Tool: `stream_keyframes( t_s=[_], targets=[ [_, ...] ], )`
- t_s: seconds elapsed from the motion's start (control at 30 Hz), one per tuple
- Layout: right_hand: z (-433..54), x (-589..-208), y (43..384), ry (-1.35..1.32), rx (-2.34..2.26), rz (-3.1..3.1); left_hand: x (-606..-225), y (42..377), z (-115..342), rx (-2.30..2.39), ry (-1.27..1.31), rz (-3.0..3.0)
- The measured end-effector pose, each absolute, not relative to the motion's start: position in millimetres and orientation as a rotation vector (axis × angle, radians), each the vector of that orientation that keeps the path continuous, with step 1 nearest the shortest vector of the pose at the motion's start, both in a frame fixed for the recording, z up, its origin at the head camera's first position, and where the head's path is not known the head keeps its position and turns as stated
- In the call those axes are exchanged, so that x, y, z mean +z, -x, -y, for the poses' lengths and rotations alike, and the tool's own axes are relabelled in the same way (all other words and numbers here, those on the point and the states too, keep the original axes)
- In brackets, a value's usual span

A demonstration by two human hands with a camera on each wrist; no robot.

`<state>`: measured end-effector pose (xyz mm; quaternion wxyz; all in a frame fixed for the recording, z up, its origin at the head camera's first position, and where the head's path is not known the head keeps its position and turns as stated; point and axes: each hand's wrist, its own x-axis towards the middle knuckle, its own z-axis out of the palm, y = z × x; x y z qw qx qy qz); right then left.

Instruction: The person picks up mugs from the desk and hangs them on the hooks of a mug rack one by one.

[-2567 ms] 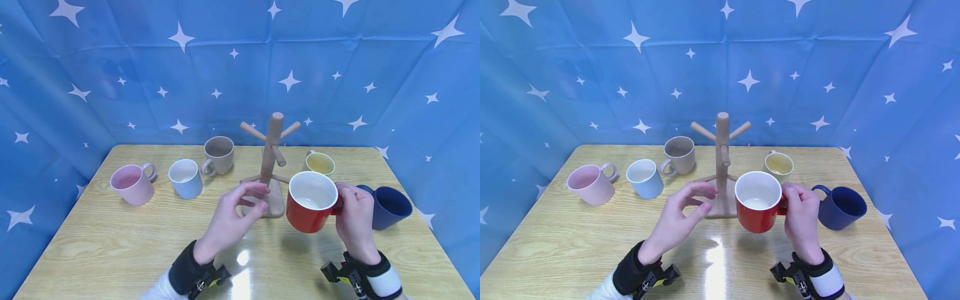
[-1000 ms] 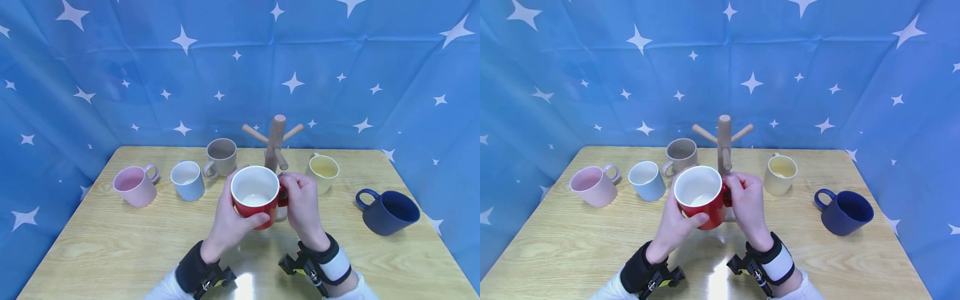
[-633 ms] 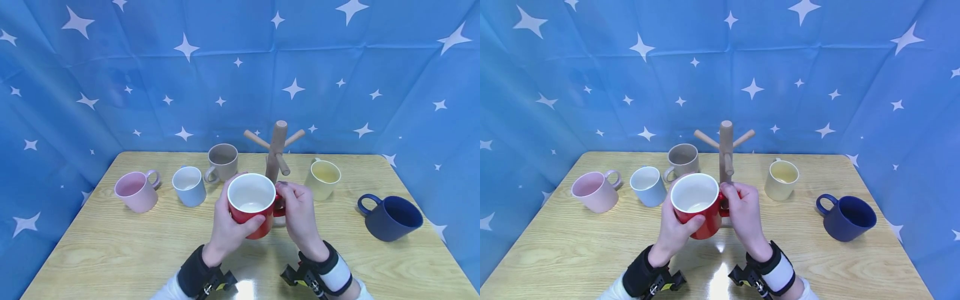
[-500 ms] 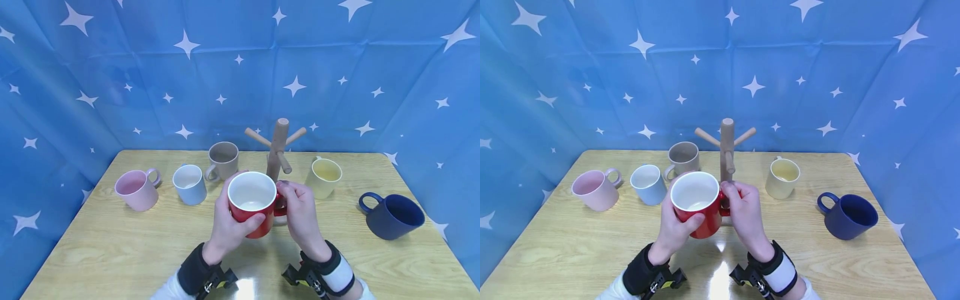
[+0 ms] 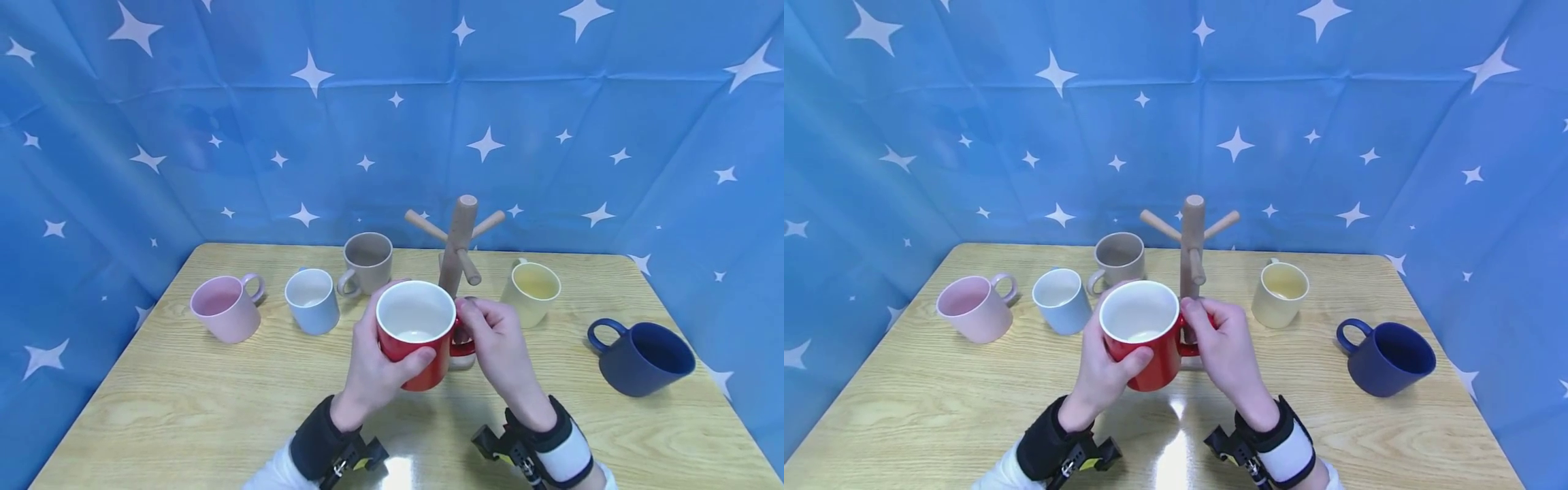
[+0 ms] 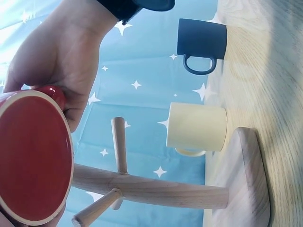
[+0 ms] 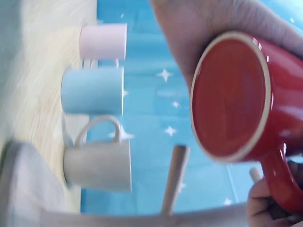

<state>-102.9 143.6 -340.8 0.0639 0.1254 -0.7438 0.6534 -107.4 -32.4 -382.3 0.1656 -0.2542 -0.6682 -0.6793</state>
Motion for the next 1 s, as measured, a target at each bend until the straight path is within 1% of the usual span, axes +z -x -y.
stream_keyframes(
  t_s=[0.17, 0.4, 0.67, 1.0],
  targets=[
    [-151.2, -337.3, 102.7, -0.450, 1.825, 2.329, -381.7, 107.9, 33.8, -1.941, 0.726, 1.914],
    [-167.5, -329.1, 101.9, -0.322, 1.532, 2.391, -377.9, 108.6, 37.8, -1.969, 0.683, 1.919],
    [-177.7, -316.1, 103.5, -0.232, 1.497, 2.277, -373.5, 107.3, 43.2, -1.985, 0.651, 1.947],
    [-179.5, -292.0, 117.0, -0.291, 1.469, 2.183, -369.1, 109.2, 48.2, -2.022, 0.645, 1.976]
  ],
)
